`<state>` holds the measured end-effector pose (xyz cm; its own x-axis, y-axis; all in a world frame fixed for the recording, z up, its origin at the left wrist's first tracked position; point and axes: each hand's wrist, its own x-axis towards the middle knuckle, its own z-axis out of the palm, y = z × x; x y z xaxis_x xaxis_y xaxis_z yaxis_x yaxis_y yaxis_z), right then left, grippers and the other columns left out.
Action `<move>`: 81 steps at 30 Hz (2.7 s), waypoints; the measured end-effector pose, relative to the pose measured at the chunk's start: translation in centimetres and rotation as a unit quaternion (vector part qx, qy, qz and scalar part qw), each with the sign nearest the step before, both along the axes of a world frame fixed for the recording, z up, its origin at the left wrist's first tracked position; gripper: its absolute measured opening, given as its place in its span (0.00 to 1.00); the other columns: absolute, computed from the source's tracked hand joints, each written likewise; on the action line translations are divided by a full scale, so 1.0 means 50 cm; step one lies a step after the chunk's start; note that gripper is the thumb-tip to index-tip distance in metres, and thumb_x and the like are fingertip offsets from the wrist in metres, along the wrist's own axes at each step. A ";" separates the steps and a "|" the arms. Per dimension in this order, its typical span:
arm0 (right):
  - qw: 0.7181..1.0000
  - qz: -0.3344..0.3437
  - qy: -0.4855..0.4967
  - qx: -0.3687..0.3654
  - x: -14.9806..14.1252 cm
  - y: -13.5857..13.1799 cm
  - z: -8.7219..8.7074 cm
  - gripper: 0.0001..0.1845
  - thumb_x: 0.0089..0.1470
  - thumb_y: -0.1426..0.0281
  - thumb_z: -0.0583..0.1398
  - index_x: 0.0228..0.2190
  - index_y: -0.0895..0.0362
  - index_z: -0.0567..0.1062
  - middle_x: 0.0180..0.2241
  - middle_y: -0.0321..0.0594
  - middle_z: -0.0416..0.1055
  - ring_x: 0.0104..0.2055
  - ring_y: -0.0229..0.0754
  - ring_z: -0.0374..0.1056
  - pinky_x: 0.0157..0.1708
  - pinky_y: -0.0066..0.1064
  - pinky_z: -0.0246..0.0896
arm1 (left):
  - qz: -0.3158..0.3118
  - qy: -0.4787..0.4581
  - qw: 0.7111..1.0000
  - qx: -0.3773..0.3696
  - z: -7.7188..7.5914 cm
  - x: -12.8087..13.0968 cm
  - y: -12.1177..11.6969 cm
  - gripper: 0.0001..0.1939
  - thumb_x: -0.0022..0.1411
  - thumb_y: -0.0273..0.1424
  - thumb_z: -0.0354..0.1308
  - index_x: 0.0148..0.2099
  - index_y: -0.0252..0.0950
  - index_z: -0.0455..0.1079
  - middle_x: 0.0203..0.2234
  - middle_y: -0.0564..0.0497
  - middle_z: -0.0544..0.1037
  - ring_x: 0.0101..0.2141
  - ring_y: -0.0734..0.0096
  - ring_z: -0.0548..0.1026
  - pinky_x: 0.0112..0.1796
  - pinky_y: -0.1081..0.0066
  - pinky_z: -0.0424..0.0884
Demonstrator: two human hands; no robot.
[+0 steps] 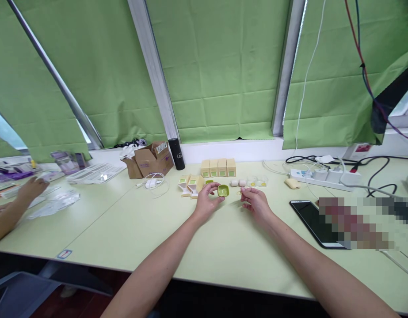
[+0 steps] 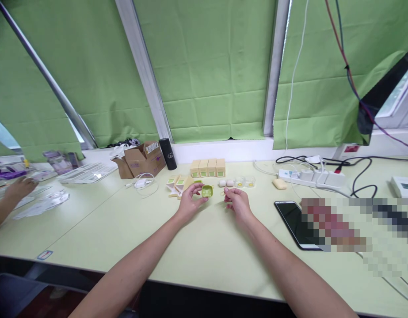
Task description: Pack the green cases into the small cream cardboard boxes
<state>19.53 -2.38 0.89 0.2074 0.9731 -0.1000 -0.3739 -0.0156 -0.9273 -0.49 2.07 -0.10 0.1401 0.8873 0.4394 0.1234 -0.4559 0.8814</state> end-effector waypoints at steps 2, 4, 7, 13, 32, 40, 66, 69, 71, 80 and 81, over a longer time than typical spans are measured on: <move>1.000 0.001 0.009 -0.004 0.002 0.003 -0.003 0.25 0.33 0.53 0.77 0.21 0.56 0.74 0.23 0.36 0.70 0.26 0.38 0.65 0.21 0.28 0.56 | -0.002 0.000 1.000 -0.001 0.001 0.000 0.000 0.26 0.49 0.23 0.73 0.51 0.37 0.74 0.49 0.44 0.79 0.51 0.57 0.79 0.51 0.62 0.69; 1.000 0.002 0.018 -0.005 0.004 0.005 -0.004 0.24 0.33 0.54 0.77 0.21 0.56 0.74 0.23 0.36 0.70 0.26 0.38 0.65 0.21 0.27 0.56 | -0.005 0.002 1.000 -0.002 0.001 0.000 0.000 0.26 0.49 0.23 0.73 0.51 0.37 0.74 0.49 0.44 0.79 0.51 0.57 0.79 0.51 0.62 0.69; 1.000 0.005 0.028 0.000 0.005 0.006 -0.004 0.25 0.32 0.53 0.77 0.22 0.56 0.75 0.23 0.37 0.71 0.26 0.38 0.65 0.21 0.27 0.56 | -0.005 0.007 1.000 0.001 0.001 0.000 0.000 0.26 0.49 0.23 0.73 0.51 0.37 0.74 0.49 0.44 0.79 0.50 0.57 0.79 0.51 0.63 0.68; 0.998 0.024 0.034 0.056 0.004 0.003 0.005 0.26 0.32 0.52 0.78 0.26 0.56 0.78 0.24 0.36 0.71 0.28 0.38 0.66 0.23 0.27 0.61 | -0.001 0.018 1.000 0.008 0.003 -0.001 -0.004 0.25 0.50 0.24 0.73 0.51 0.37 0.75 0.50 0.44 0.80 0.50 0.57 0.80 0.50 0.63 0.69; 0.978 0.008 -0.099 0.182 -0.015 -0.002 0.005 0.21 0.39 0.58 0.74 0.33 0.54 0.78 0.28 0.35 0.71 0.30 0.42 0.71 0.27 0.32 0.68 | -0.008 0.041 0.999 0.034 0.004 0.001 -0.010 0.26 0.50 0.24 0.73 0.52 0.39 0.75 0.49 0.45 0.78 0.51 0.57 0.79 0.54 0.58 0.71; 0.945 -0.039 -0.234 0.225 -0.017 -0.017 0.001 0.12 0.53 0.60 0.66 0.38 0.52 0.79 0.34 0.41 0.77 0.38 0.45 0.72 0.34 0.34 0.67 | -0.019 0.053 0.996 0.065 0.004 0.004 -0.020 0.25 0.52 0.23 0.73 0.52 0.40 0.75 0.49 0.46 0.75 0.50 0.60 0.79 0.55 0.56 0.73; 0.691 -0.142 -0.592 0.390 -0.014 -0.024 -0.020 0.11 0.64 0.75 0.57 0.41 0.52 0.79 0.35 0.42 0.74 0.39 0.46 0.69 0.31 0.34 0.60 | -0.046 0.113 0.981 0.148 0.014 0.008 -0.045 0.23 0.57 0.24 0.70 0.54 0.43 0.75 0.49 0.46 0.70 0.51 0.60 0.74 0.59 0.52 0.75; 0.685 -0.140 -0.596 0.395 -0.014 -0.024 -0.019 0.10 0.64 0.75 0.57 0.39 0.53 0.79 0.33 0.41 0.73 0.38 0.45 0.68 0.32 0.34 0.60 | -0.045 0.115 0.981 0.150 0.014 0.008 -0.046 0.23 0.57 0.24 0.70 0.54 0.43 0.75 0.50 0.46 0.70 0.52 0.60 0.75 0.59 0.52 0.75; 0.681 -0.143 -0.597 0.398 -0.015 -0.025 -0.019 0.10 0.65 0.75 0.57 0.39 0.53 0.78 0.33 0.41 0.73 0.37 0.45 0.68 0.32 0.34 0.59 | -0.046 0.118 0.981 0.149 0.015 0.008 -0.047 0.23 0.57 0.24 0.70 0.55 0.43 0.75 0.50 0.46 0.70 0.52 0.60 0.75 0.59 0.52 0.75; 0.660 -0.148 -0.616 0.403 -0.014 -0.025 -0.016 0.11 0.65 0.75 0.56 0.38 0.53 0.79 0.31 0.41 0.73 0.36 0.45 0.67 0.32 0.34 0.56 | -0.047 0.120 0.979 0.156 0.015 0.008 -0.049 0.23 0.57 0.25 0.70 0.55 0.43 0.75 0.50 0.46 0.70 0.52 0.60 0.75 0.59 0.52 0.75; 0.658 -0.148 -0.618 0.404 -0.014 -0.026 -0.016 0.11 0.65 0.75 0.56 0.38 0.53 0.79 0.31 0.41 0.73 0.35 0.45 0.67 0.31 0.34 0.55 | -0.047 0.121 0.979 0.157 0.016 0.008 -0.050 0.23 0.57 0.25 0.70 0.55 0.43 0.75 0.50 0.46 0.70 0.52 0.60 0.75 0.58 0.52 0.75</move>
<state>18.83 -3.65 0.08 -0.1638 0.5039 0.8481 0.7979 0.5733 -0.1865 -0.08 -0.43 0.68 0.3473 0.6923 0.6325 0.2559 -0.7189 0.6463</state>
